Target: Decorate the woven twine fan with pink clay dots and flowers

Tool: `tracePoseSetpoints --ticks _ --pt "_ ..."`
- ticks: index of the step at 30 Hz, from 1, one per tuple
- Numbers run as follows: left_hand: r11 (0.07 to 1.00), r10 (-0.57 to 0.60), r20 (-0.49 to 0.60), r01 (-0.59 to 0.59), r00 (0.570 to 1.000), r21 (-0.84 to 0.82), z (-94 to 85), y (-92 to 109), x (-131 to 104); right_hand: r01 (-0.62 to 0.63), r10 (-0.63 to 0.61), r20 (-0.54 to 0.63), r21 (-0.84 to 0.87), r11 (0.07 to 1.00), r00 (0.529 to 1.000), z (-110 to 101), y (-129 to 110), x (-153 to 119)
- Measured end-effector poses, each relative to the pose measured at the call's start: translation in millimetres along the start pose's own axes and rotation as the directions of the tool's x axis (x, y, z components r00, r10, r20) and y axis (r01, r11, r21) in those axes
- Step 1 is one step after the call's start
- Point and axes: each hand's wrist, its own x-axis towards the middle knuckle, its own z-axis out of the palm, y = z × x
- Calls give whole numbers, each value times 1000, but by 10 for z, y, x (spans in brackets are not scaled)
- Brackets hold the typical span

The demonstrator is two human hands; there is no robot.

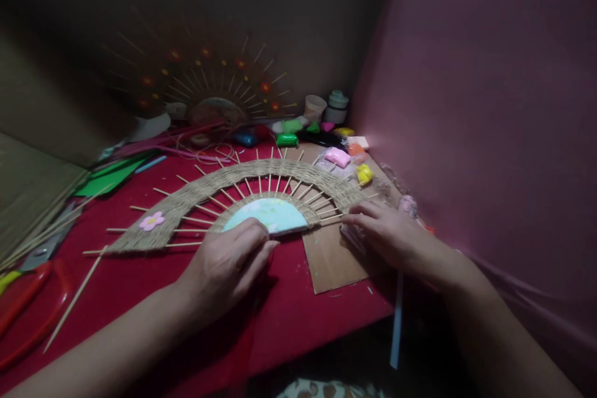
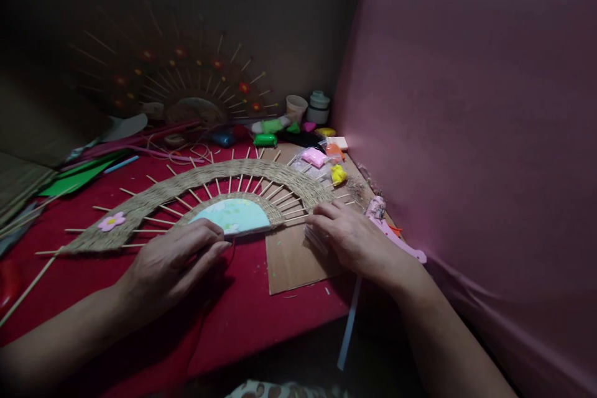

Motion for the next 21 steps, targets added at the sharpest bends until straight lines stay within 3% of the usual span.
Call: tracePoseSetpoints --ticks 3,6,9,14,21 --pt "999 -28 15 29 999 -28 -4 -3 -6 -46 45 -63 -20 999 997 13 -4 -20" --pt "991 -91 16 92 996 -94 -10 14 3 -114 110 -207 -6 994 972 10 -50 -7" --pt "955 -210 26 211 977 -207 -30 74 35 -83 112 -320 103 991 941 5 -172 92" --pt "814 -412 118 423 904 -398 -83 201 93 42 45 -312 265 963 949 26 -447 383" --pt "733 -475 194 508 858 -451 -145 240 126 82 11 -278 323 943 961 111 -616 637"
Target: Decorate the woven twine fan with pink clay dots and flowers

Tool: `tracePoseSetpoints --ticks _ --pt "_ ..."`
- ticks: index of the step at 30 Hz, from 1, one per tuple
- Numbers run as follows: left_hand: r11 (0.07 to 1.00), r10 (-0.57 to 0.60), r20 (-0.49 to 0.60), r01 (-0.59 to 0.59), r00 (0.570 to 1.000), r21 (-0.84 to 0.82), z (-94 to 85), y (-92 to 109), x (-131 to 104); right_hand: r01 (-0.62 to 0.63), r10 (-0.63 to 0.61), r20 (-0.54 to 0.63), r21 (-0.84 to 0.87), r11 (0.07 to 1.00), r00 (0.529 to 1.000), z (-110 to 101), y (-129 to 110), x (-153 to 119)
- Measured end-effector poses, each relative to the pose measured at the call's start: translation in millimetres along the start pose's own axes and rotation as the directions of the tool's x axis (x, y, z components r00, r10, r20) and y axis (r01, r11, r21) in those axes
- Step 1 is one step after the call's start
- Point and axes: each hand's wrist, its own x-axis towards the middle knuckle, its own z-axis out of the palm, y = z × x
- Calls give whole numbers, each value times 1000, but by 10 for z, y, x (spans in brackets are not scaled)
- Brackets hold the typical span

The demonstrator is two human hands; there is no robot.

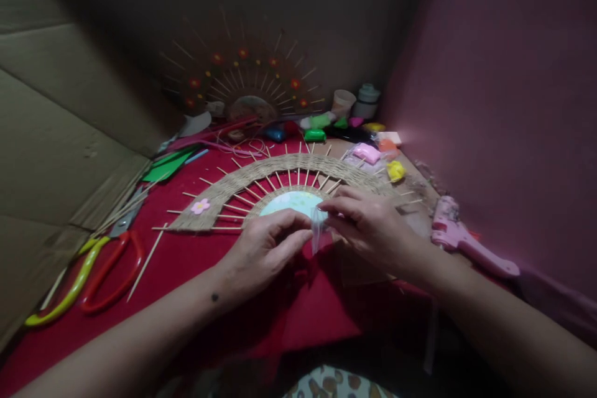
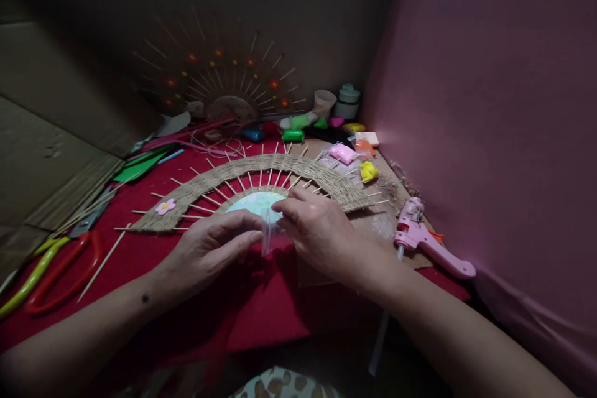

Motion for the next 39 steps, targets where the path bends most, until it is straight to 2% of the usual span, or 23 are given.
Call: tracePoseSetpoints --ticks 8,15,21,25,30,32,35,37,39 --pt "951 -186 72 198 980 -239 1 -47 30 -32 32 4 40 999 999 66 17 63" --pt "958 -185 75 196 980 -207 -2 -60 35 -8 7 32 38 999 999 68 5 70" --pt "913 -251 116 275 961 -301 6 -38 53 -1 -1 30 48 999 1000 88 21 69" --pt "900 -297 113 318 948 -298 11 -15 57 29 -29 15 50 998 999 105 22 60" --pt "860 -351 139 377 926 -342 16 12 43 -29 23 -131 -44 999 991 21 -155 25" --pt "844 -366 148 395 919 -363 26 21 22 -73 65 -91 -92 993 994 2 -241 4" --pt "867 -315 141 345 938 -358 47 26 -17 -86 94 48 -159 984 994 37 -317 -28" --pt "904 -254 112 277 961 -326 60 18 -36 -77 90 50 -214 974 995 77 -335 -42" --pt "950 -193 27 194 981 -243 64 -1 -43 -64 77 30 -298 952 997 100 -344 -48"
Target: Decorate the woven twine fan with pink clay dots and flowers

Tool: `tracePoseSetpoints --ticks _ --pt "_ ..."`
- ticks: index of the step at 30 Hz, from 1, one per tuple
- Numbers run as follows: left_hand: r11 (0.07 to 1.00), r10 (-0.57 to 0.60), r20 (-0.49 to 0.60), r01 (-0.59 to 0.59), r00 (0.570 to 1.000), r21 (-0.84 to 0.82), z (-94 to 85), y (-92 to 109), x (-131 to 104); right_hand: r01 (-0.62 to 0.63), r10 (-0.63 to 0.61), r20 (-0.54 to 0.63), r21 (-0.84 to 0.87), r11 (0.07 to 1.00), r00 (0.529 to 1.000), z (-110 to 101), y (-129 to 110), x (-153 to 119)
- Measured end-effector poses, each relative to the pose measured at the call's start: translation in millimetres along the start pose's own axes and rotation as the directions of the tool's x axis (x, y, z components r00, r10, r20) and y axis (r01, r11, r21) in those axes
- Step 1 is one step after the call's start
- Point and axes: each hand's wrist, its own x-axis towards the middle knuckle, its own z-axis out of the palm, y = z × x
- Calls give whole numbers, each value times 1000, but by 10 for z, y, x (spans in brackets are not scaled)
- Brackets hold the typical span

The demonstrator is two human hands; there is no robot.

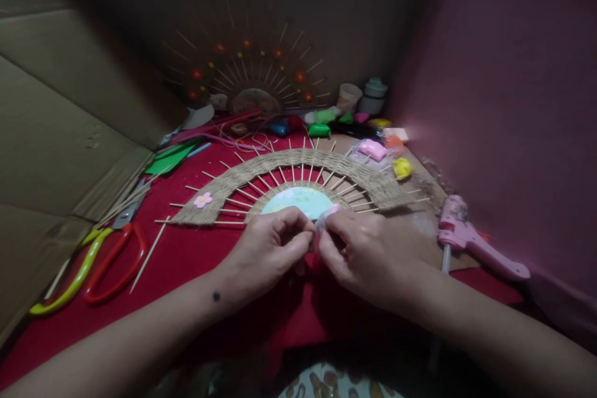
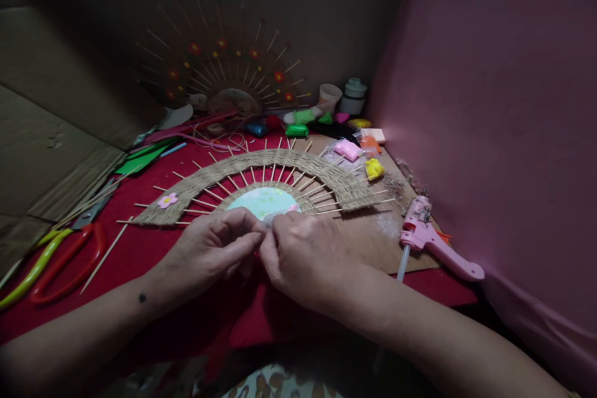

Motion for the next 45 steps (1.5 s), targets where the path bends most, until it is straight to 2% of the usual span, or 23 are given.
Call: tracePoseSetpoints --ticks 4,7,9,11,13,15,18,19,21,23,25,26,27,28,30,32,35,37,38,40,42,43,45 --pt "936 184 -161 -123 970 330 -28 -47 18 -23 27 34 -132 991 999 -22 -25 7" --pt "823 355 -165 -224 920 522 -32 -82 22 -57 65 67 -123 991 996 -49 -51 29" --pt "770 441 -164 -278 882 574 -20 -107 12 -92 99 81 -96 991 992 -72 -75 56" --pt "757 505 -169 -341 846 557 -5 -132 -4 -150 158 118 -79 986 980 -106 -106 91" --pt "709 592 -136 -433 794 557 3 -158 -18 -207 218 166 -79 975 962 -143 -135 122" --pt "583 693 -66 -505 718 637 -1 -185 -25 -245 256 201 -77 966 946 -160 -150 139" --pt "386 776 17 -495 631 778 -20 -218 -25 -242 236 204 4 970 950 -137 -135 130" --pt "351 786 26 -482 617 803 -27 -223 -26 -235 221 197 50 971 955 -124 -124 124" --pt "309 781 59 -467 621 829 -37 -219 -28 -232 206 189 126 965 960 -110 -107 116" --pt "266 773 98 -460 627 847 -38 -204 -29 -250 218 195 152 956 956 -119 -104 123" --pt "215 779 133 -461 612 861 -30 -186 -25 -251 220 188 162 954 957 -139 -113 140" --pt "220 781 140 -478 608 851 -25 -177 -22 -239 208 180 174 955 961 -145 -118 148" --pt "254 770 144 -506 621 824 -20 -166 -19 -219 187 168 193 956 968 -147 -122 153" --pt "316 742 150 -538 653 781 -16 -153 -17 -196 165 154 213 957 974 -143 -124 154" --pt "486 655 158 -572 739 661 -16 -120 -15 -153 125 124 243 958 984 -127 -117 139" --pt "619 576 147 -546 804 564 -26 -80 -13 -104 82 88 274 956 993 -118 -90 111" --pt "732 538 39 -490 842 473 -53 -32 -1 -27 47 -48 350 936 998 -139 5 74" --pt "831 483 -77 -429 872 354 -73 -9 8 -28 109 -170 420 907 979 -156 103 68" --pt "882 434 -130 -391 892 262 -84 1 9 -47 149 -177 483 874 973 -156 157 70" --pt "947 321 -172 -319 931 40 -109 17 5 -117 207 -49 690 715 977 -130 255 78" --pt "950 244 -128 -264 961 -167 -134 29 -4 -191 180 119 865 465 976 -82 321 87" --pt "937 222 -90 -238 971 -256 -144 34 -7 -210 159 163 915 346 974 -57 338 90" --pt "902 179 -27 -175 984 -395 -157 43 -4 -205 152 179 963 175 972 -24 346 94"
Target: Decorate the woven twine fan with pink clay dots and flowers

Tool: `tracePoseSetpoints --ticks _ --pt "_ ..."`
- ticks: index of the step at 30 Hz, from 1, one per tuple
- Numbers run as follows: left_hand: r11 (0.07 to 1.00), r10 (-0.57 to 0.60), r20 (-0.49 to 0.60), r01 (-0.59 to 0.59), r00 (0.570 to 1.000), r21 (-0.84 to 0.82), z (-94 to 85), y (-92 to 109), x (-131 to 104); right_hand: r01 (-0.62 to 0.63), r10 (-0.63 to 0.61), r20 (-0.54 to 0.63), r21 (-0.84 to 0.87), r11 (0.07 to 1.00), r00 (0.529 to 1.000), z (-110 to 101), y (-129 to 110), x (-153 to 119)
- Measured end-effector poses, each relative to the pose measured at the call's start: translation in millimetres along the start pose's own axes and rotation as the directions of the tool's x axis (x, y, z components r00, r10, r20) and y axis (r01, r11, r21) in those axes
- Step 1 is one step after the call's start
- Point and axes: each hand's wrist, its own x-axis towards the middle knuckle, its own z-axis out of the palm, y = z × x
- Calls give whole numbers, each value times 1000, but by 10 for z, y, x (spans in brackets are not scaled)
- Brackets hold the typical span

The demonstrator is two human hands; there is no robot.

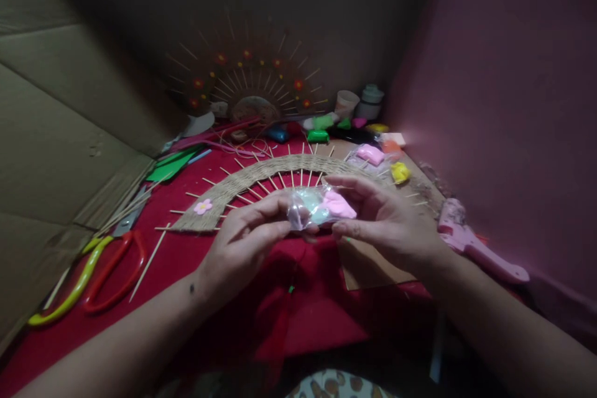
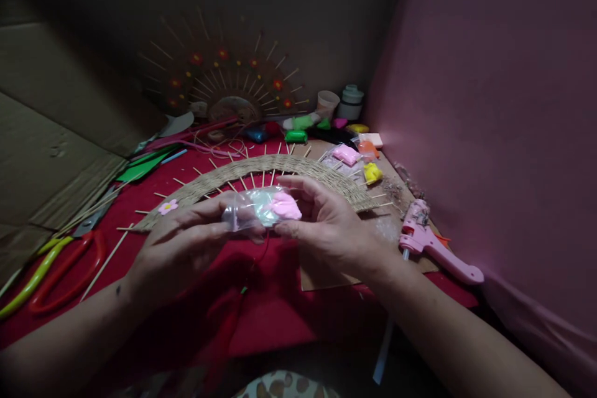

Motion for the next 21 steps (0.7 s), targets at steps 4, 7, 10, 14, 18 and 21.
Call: tracePoseSetpoints --ticks 4,7,10,14,18,21 --pt "994 -55 -53 49 997 -101 -2 -10 34 -31 25 38 167 986 999 20 -11 -11" --pt "997 -78 -114 81 990 15 0 -42 54 -54 43 66 186 981 997 12 -13 -24" --pt "981 -113 -169 137 979 136 17 -62 62 -79 71 62 125 989 995 -3 8 -30" --pt "970 -57 -211 105 976 221 50 -43 63 -141 138 78 31 990 987 2 -5 -45" --pt "914 55 -185 25 981 405 43 -16 62 -164 162 43 38 986 986 25 -34 -47" --pt "870 123 -165 -26 979 492 22 -20 69 -179 178 19 125 976 984 36 -2 -30"
